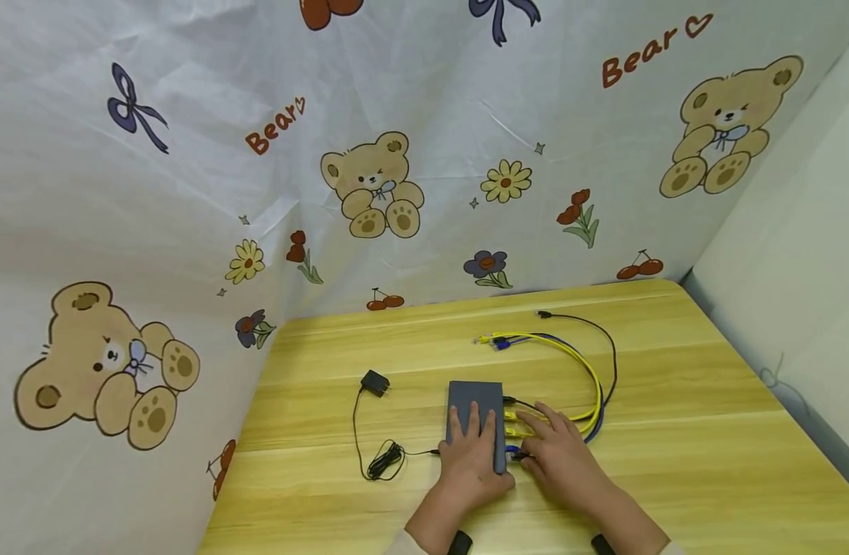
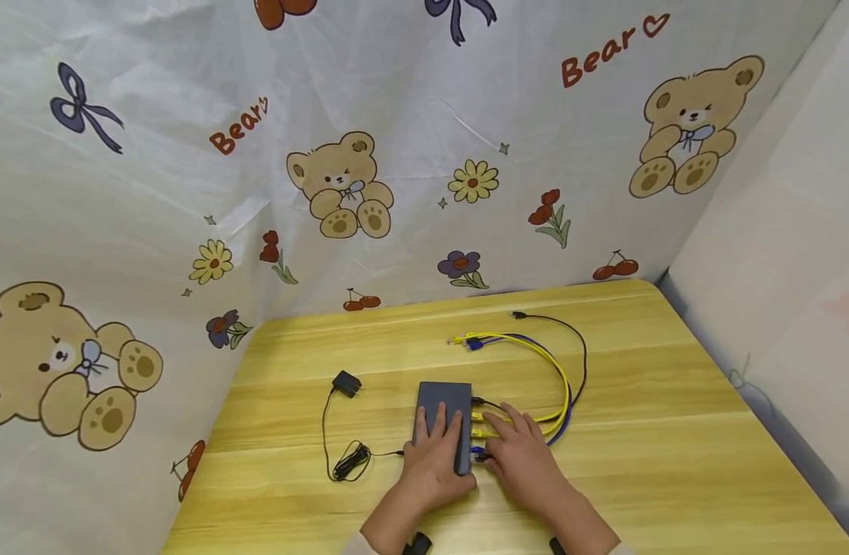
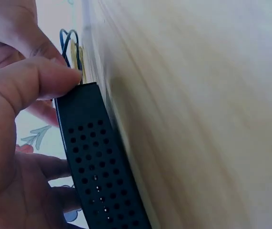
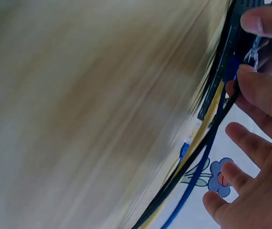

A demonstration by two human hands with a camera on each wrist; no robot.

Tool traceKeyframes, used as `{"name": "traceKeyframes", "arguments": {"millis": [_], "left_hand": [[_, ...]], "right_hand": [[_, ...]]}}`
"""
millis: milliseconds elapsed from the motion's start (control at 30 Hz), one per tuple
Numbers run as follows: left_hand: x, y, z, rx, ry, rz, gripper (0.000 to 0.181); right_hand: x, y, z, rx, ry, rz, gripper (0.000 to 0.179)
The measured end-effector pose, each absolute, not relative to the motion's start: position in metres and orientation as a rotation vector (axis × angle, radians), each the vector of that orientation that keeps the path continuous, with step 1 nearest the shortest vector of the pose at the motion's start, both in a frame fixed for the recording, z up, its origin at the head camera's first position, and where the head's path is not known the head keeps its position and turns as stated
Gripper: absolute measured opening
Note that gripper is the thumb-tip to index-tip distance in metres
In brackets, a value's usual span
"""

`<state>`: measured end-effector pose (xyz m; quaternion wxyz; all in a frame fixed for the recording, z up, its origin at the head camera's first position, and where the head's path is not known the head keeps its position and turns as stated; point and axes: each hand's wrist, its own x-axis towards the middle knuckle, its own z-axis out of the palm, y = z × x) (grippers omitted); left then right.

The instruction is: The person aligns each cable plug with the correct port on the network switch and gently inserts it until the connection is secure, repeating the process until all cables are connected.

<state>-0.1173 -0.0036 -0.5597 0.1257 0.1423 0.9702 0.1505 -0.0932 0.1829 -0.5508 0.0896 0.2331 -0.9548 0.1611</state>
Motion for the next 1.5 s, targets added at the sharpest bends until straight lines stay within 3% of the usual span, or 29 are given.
{"name": "traceKeyframes", "arguments": {"millis": [867,1500], "left_hand": [[-0.1156,-0.0028,-0.5575,0.38,2.793,0.646,0.096],[-0.1122,0.003,-0.5536,0.394,2.793,0.621,0.091]], "right_hand": [[-0.0925,0.1907,-0.5565,0.769,-2.817,0.562,0.014],[-0.0931,0.182,-0.5548,0.811,-2.805,0.374,0.011]]}}
